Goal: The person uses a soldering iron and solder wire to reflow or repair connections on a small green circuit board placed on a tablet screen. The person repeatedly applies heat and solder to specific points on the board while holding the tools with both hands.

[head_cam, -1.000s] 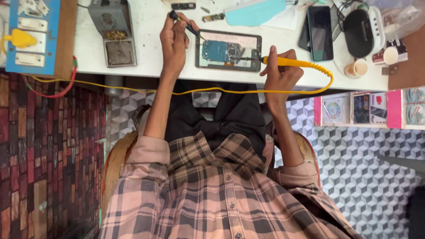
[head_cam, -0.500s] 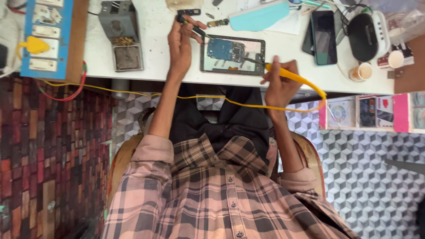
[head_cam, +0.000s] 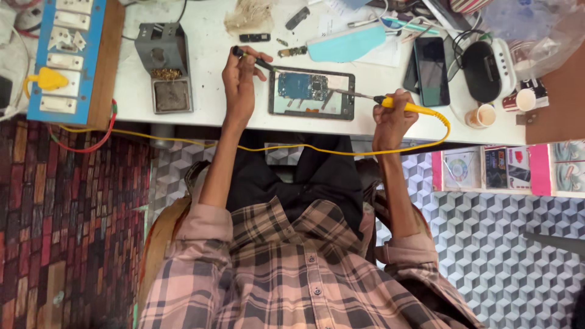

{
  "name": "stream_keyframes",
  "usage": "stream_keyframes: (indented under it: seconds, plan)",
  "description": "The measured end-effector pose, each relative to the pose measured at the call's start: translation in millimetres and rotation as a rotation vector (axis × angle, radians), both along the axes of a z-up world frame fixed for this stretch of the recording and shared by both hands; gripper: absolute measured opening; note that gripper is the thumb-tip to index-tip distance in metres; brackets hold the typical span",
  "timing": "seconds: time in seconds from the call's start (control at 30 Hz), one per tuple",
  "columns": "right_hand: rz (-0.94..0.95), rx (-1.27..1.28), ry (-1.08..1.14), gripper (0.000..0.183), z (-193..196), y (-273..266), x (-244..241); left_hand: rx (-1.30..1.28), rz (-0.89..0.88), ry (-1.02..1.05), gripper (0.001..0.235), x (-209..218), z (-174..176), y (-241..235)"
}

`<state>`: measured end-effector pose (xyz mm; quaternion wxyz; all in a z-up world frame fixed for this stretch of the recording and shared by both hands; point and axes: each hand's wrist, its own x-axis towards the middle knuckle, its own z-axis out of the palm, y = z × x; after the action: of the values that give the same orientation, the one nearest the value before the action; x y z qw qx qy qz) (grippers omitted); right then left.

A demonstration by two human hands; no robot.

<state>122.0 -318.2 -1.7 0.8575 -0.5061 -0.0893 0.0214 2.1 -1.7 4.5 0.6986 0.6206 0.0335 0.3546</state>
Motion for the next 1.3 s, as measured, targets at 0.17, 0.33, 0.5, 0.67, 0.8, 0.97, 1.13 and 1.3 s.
stream_keyframes:
  seconds: [0.17, 0.33, 0.5, 0.67, 0.8, 0.97, 1.13, 1.3]
  plan:
    - [-0.136, 0.029, 0.087, 0.027, -18.5, 18.8, 6.2, -0.026, 0.011, 0.009, 0.031, -2.4, 5.7, -2.7]
    - [-0.148, -0.095, 0.022, 0.028, -18.0, 20.0, -9.1, -0.092, 0.035, 0.057, 0.030, 0.0, 10.4, -3.6]
    - [-0.150, -0.261, 0.013, 0.025, -7.6, 23.4, -16.8, -0.106, 0.026, 0.056, 0.029, -1.6, 8.0, -1.9]
    - [-0.168, -0.262, -0.013, 0.025, 0.1, 27.5, -19.2, -0.096, 0.038, 0.083, 0.029, 1.5, 6.4, -1.6]
    - [-0.146, -0.227, -0.053, 0.027, 2.6, 28.6, -20.9, -0.099, 0.016, 0.038, 0.031, 2.6, 6.1, 0.5]
    - [-0.150, -0.307, -0.187, 0.027, 7.1, 26.8, -23.2, -0.074, 0.027, 0.074, 0.030, -0.8, 2.3, -0.2]
    - [-0.149, -0.498, -0.354, 0.030, 33.9, 33.4, -15.2, -0.085, 0.019, 0.059, 0.028, -0.1, 1.2, -0.2]
    - [-0.046, -0.636, -0.477, 0.038, 74.7, 46.6, -25.0, -0.088, 0.013, 0.057, 0.027, 2.8, 0.7, 1.0]
